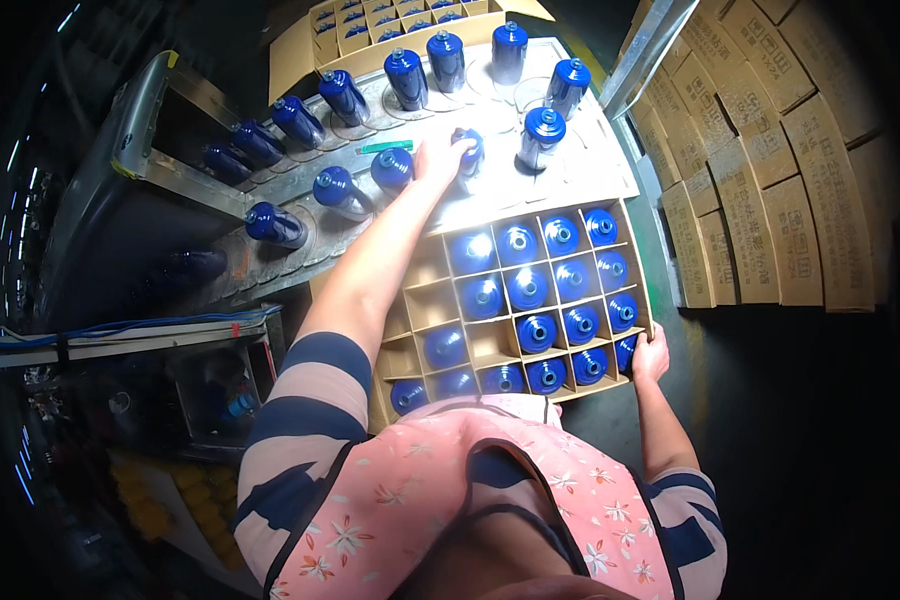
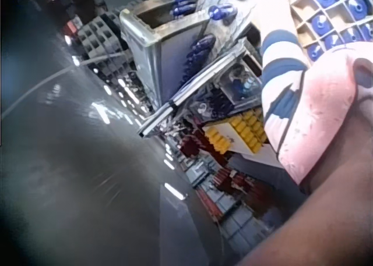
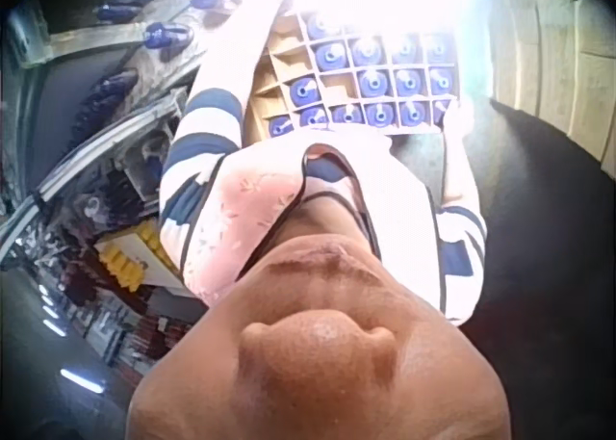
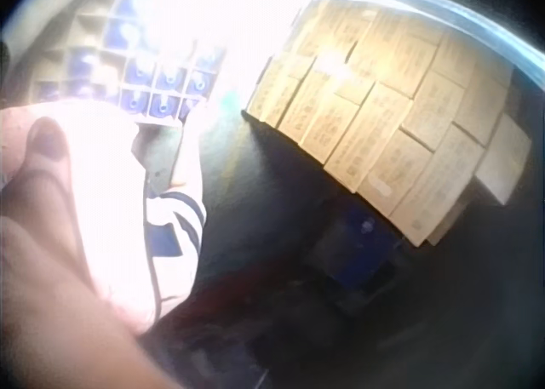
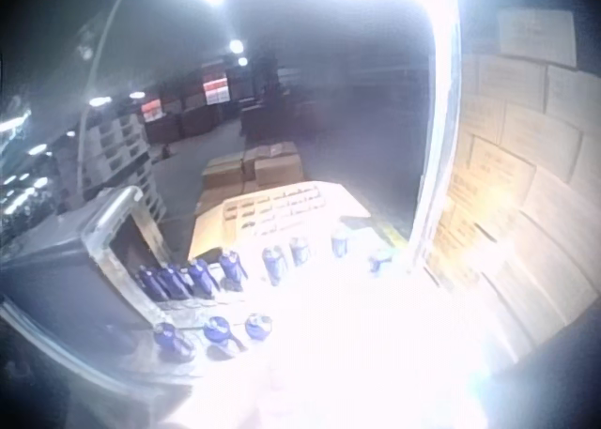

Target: The person places blue cylindrical cans from a conveyor belt into a cardboard box with internal dividers. They continue filling the box until it is full, then move the completed box aside and retrieve a new empty box to repeat the process.

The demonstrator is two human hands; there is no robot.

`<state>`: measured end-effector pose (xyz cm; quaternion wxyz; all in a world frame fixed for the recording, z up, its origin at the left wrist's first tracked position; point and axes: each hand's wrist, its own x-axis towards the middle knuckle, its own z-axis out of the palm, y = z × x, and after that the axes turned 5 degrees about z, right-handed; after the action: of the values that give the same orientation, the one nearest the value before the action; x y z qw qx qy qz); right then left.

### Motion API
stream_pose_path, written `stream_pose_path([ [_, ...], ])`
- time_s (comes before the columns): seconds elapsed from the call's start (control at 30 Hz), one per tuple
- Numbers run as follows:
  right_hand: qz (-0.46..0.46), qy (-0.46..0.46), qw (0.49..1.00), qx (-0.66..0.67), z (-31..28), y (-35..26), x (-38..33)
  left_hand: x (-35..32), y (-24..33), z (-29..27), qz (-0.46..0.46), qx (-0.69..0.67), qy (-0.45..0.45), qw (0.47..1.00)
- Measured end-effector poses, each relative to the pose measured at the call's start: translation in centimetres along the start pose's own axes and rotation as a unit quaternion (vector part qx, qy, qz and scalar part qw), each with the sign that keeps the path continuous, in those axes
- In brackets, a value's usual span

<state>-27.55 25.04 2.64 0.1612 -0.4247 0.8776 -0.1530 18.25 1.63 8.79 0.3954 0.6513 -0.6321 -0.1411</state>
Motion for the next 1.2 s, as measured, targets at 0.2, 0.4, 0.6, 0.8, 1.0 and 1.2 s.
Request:
stream_pose_path([
  [0.2, -0.007, -0.001, 1.000, -0.016, 0.0, 0.2, -0.1, -1.7, 3.8, 2.0, -0.032, -0.003, 0.003, 0.999],
  [0.4, -0.015, -0.005, 0.999, -0.039, 0.1, 0.4, 0.0, -15.5, 1.2, -2.1, 0.045, -0.072, -0.018, 0.996],
  [0.6, -0.017, -0.001, 0.998, -0.059, 0.0, 0.4, 0.0, -20.5, -0.6, -1.2, 0.013, 0.005, -0.080, 0.997],
  [0.8, 0.000, -0.005, 0.998, -0.065, -0.2, 0.4, 0.0, -18.2, -1.7, 0.6, 0.062, 0.035, -0.147, 0.987],
  [1.0, -0.009, -0.002, 0.997, -0.073, -0.2, 0.4, -0.1, -17.3, 2.8, -6.0, 0.125, -0.039, 0.002, 0.991],
  [1.2, -0.010, -0.010, 0.999, -0.048, -0.5, 0.1, -0.5, -19.5, 3.6, -22.4, -0.025, -0.379, 0.164, 0.910],
])
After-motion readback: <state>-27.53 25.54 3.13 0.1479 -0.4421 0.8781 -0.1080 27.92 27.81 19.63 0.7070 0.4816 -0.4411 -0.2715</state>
